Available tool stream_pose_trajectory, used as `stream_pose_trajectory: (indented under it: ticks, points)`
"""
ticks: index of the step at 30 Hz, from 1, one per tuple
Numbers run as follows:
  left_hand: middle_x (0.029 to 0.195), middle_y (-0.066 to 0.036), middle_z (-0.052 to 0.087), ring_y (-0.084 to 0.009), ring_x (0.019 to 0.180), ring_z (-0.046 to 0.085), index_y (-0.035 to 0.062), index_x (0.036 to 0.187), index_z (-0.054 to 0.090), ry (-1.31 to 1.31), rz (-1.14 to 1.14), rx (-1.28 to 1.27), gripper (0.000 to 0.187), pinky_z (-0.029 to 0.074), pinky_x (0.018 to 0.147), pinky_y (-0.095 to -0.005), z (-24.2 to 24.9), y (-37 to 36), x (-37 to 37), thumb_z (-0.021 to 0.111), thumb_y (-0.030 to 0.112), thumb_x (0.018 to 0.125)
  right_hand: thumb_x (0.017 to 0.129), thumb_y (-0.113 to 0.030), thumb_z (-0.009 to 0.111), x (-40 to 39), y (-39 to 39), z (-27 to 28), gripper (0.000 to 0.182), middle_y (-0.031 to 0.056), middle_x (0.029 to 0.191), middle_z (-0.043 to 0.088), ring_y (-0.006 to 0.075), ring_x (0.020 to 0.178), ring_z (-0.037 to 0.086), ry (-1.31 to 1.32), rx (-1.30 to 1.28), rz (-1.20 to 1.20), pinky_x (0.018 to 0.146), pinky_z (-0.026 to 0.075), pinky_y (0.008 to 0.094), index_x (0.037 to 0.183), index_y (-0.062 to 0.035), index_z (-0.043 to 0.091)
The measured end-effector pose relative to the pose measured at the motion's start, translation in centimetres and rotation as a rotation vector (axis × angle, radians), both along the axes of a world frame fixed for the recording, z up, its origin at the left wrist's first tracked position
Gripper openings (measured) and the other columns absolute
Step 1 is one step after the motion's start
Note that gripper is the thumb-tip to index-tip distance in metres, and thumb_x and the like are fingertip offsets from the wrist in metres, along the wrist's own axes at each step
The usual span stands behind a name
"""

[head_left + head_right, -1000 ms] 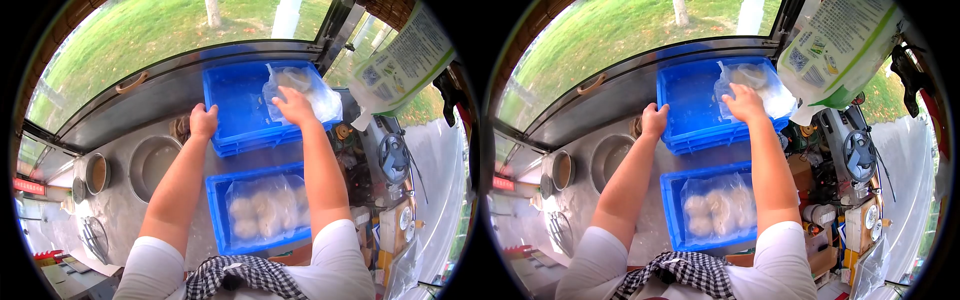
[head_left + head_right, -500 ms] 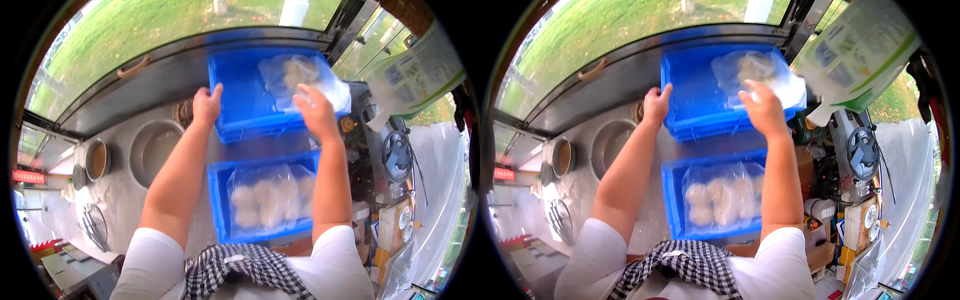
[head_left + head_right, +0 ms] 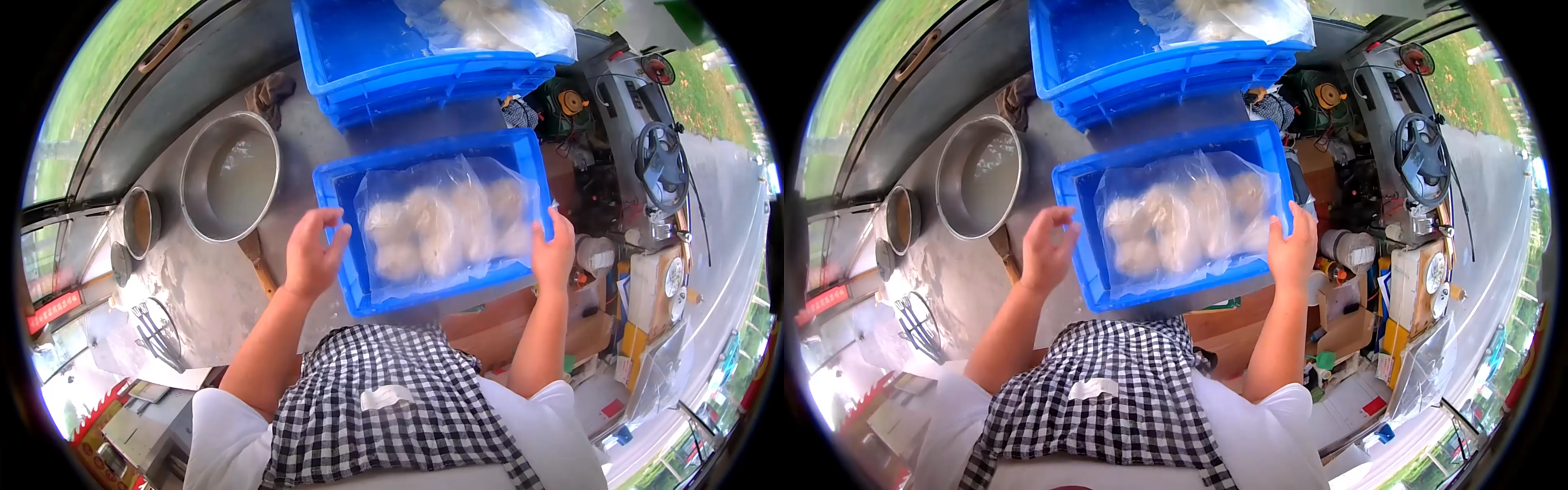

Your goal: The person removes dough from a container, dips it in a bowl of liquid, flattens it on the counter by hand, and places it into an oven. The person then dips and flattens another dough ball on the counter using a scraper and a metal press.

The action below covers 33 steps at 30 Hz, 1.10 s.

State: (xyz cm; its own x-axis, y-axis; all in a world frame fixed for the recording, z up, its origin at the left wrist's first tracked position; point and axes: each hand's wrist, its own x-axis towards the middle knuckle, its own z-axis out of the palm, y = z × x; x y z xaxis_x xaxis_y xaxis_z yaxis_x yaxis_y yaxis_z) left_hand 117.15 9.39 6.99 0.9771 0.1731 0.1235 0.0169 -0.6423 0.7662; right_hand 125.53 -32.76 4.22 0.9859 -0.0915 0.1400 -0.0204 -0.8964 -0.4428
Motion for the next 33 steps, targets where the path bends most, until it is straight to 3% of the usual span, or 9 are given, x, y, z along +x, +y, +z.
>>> stream_pose_trajectory:
  ticks: [6,10,11,14,17,20,23,29,33]
  points:
    - [0.113,-0.017,0.070,-0.0304,0.097,0.072,0.0019,0.118,0.067,0.321,-0.087,-0.028,0.032,0.058,0.086,-0.0423,0.1,-3.0,-3.1,0.075,0.019,0.093,0.092,-0.019,0.076,-0.7,3.9,1.8,0.040,0.0166,0.122,0.071,0.0349,0.115,0.068,-0.006,0.140,0.093,0.101,0.053,0.0442,0.129,-0.0040,0.069]
    - [0.132,-0.022,0.064,-0.0395,0.117,0.068,0.0018,0.132,0.060,0.490,-0.186,0.054,0.045,0.055,0.098,-0.0477,-0.2,-4.3,-3.5,0.072,0.022,0.093,0.092,-0.019,0.077,-2.1,7.5,2.4,0.038,0.0151,0.115,0.074,0.0318,0.106,0.070,0.142,0.316,0.261,0.093,0.056,0.0424,0.126,-0.0039,0.070]
    - [0.145,-0.021,0.057,-0.0374,0.122,0.067,0.0024,0.143,0.053,0.571,-0.214,0.116,0.056,0.054,0.104,-0.0459,-0.5,-4.6,-3.4,0.072,0.023,0.095,0.091,-0.019,0.078,-2.5,8.3,2.3,0.038,0.0149,0.113,0.074,0.0313,0.105,0.071,0.161,0.326,0.293,0.092,0.056,0.0421,0.126,-0.0037,0.070]
    - [0.161,-0.022,0.044,-0.0393,0.143,0.052,0.0021,0.152,0.046,0.682,-0.200,0.174,0.067,0.047,0.115,-0.0444,-0.5,-5.6,-3.0,0.072,0.027,0.095,0.092,-0.018,0.077,-3.8,9.7,1.7,0.036,0.0148,0.112,0.074,0.0304,0.103,0.071,0.206,0.353,0.345,0.091,0.056,0.0413,0.124,-0.0035,0.071]
    - [0.171,-0.021,0.030,-0.0375,0.157,0.033,0.0029,0.159,0.038,0.544,-0.286,0.269,0.075,0.035,0.125,-0.0456,-2.0,-6.4,-2.9,0.068,0.031,0.096,0.092,-0.016,0.077,-4.5,10.7,1.4,0.035,0.0151,0.111,0.075,0.0283,0.101,0.072,0.222,0.364,0.400,0.090,0.057,0.0391,0.123,-0.0011,0.071]
    - [0.172,-0.019,0.028,-0.0351,0.160,0.026,0.0031,0.162,0.035,0.388,-0.389,0.530,0.076,0.027,0.129,-0.0489,-3.1,-7.1,-2.5,0.064,0.035,0.099,0.093,-0.016,0.076,-4.9,11.2,1.3,0.033,0.0154,0.110,0.074,0.0288,0.101,0.072,0.259,0.393,0.442,0.089,0.057,0.0393,0.121,-0.0012,0.071]
    - [0.172,-0.017,0.029,-0.0339,0.160,0.028,0.0040,0.163,0.034,0.426,-0.406,0.529,0.075,0.022,0.130,-0.0520,-4.2,-7.4,-2.2,0.060,0.039,0.101,0.093,-0.017,0.075,-5.2,11.6,1.4,0.031,0.0155,0.110,0.074,0.0296,0.101,0.072,0.278,0.446,0.447,0.089,0.057,0.0396,0.120,-0.0013,0.072]
    - [0.173,-0.015,0.029,-0.0326,0.160,0.027,0.0035,0.164,0.031,0.451,-0.436,0.582,0.079,0.022,0.130,-0.0522,-3.1,-7.5,-1.2,0.061,0.041,0.102,0.094,-0.017,0.074,-5.5,11.7,1.3,0.029,0.0159,0.108,0.073,0.0309,0.098,0.072,0.281,0.473,0.448,0.088,0.057,0.0396,0.118,-0.0008,0.072]
    - [0.168,-0.021,0.035,-0.0382,0.156,0.032,0.0026,0.158,0.039,0.386,-0.361,0.455,0.071,0.026,0.129,-0.0513,-4.2,-6.9,-0.4,0.063,0.031,0.098,0.094,-0.017,0.073,-5.7,11.8,1.1,0.028,0.0166,0.106,0.073,0.0316,0.098,0.072,0.256,0.481,0.479,0.087,0.057,0.0402,0.117,-0.0007,0.072]
